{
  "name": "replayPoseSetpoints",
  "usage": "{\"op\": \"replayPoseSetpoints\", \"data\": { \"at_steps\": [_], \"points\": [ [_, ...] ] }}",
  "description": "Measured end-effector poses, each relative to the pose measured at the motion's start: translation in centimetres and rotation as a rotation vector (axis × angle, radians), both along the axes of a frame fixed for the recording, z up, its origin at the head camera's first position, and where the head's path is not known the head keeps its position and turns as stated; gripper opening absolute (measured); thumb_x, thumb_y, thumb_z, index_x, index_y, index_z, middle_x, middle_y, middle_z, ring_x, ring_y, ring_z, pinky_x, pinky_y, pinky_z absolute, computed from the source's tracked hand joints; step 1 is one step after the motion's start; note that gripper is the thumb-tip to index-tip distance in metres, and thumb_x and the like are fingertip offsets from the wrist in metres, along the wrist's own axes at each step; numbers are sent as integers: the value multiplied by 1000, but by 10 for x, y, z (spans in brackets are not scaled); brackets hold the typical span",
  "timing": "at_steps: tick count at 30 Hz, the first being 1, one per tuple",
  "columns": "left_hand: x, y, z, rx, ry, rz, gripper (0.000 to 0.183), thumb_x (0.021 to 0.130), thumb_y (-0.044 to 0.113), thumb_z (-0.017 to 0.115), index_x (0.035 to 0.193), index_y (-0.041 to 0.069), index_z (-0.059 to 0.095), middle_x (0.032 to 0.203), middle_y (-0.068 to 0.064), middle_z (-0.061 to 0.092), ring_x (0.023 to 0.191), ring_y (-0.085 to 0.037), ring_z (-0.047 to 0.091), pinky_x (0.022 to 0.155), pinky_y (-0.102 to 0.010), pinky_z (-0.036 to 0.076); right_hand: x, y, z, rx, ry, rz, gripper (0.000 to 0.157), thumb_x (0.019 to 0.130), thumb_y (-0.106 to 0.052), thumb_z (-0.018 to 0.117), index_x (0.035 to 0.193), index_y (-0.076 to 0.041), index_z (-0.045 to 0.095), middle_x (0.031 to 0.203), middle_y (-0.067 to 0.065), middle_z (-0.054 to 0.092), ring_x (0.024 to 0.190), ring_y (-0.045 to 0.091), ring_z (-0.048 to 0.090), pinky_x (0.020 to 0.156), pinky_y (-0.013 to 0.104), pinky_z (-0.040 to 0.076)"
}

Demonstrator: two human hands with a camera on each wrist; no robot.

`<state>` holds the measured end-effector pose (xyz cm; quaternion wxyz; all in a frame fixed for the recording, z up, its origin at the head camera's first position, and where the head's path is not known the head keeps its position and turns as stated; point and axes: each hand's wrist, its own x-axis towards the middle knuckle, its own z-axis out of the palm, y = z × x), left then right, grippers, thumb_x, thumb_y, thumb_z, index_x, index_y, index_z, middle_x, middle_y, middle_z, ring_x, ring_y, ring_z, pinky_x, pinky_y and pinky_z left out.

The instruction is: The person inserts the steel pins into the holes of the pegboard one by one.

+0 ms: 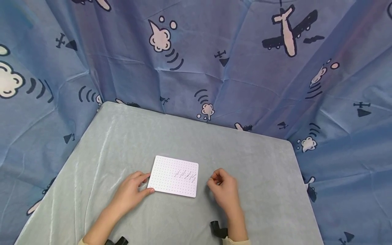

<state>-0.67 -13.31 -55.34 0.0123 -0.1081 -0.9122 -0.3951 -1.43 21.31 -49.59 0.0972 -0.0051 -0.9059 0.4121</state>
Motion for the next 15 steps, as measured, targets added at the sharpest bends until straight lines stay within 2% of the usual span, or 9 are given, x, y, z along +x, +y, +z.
{"op": "replayPoseSetpoints", "data": {
  "at_steps": [4, 8, 15],
  "points": [
    [1, 0, -1, -7, -15, -1, 52, 82, 24, 99, 128, 9, 80, 99, 12, 64, 87, -9, 55, 77, -33, 49, 3, -12, -4, 2, 70, 101, 29, 83, 5, 78, 85, -22, 66, 75, -13, 65, 67, 8, 62, 60, 27, 51],
    [0, -1, -2, -8, -13, -3, 53, 83, 25, 98, 129, 9, 79, 100, 13, 64, 88, -9, 55, 77, -33, 50, 4, -20, -8, 30, 99, 172, 31, 84, 5, 81, 88, -23, 68, 77, -16, 64, 68, 4, 60, 58, 26, 50],
    [-1, 0, -1, 0, 3, 4, 52, 83, 25, 98, 128, 8, 79, 100, 13, 65, 87, -8, 55, 77, -33, 50, 3, -25, -9, 68, 84, 198, 32, 85, 3, 85, 88, -25, 69, 77, -18, 65, 67, 2, 60, 58, 25, 51]
  ]
}}
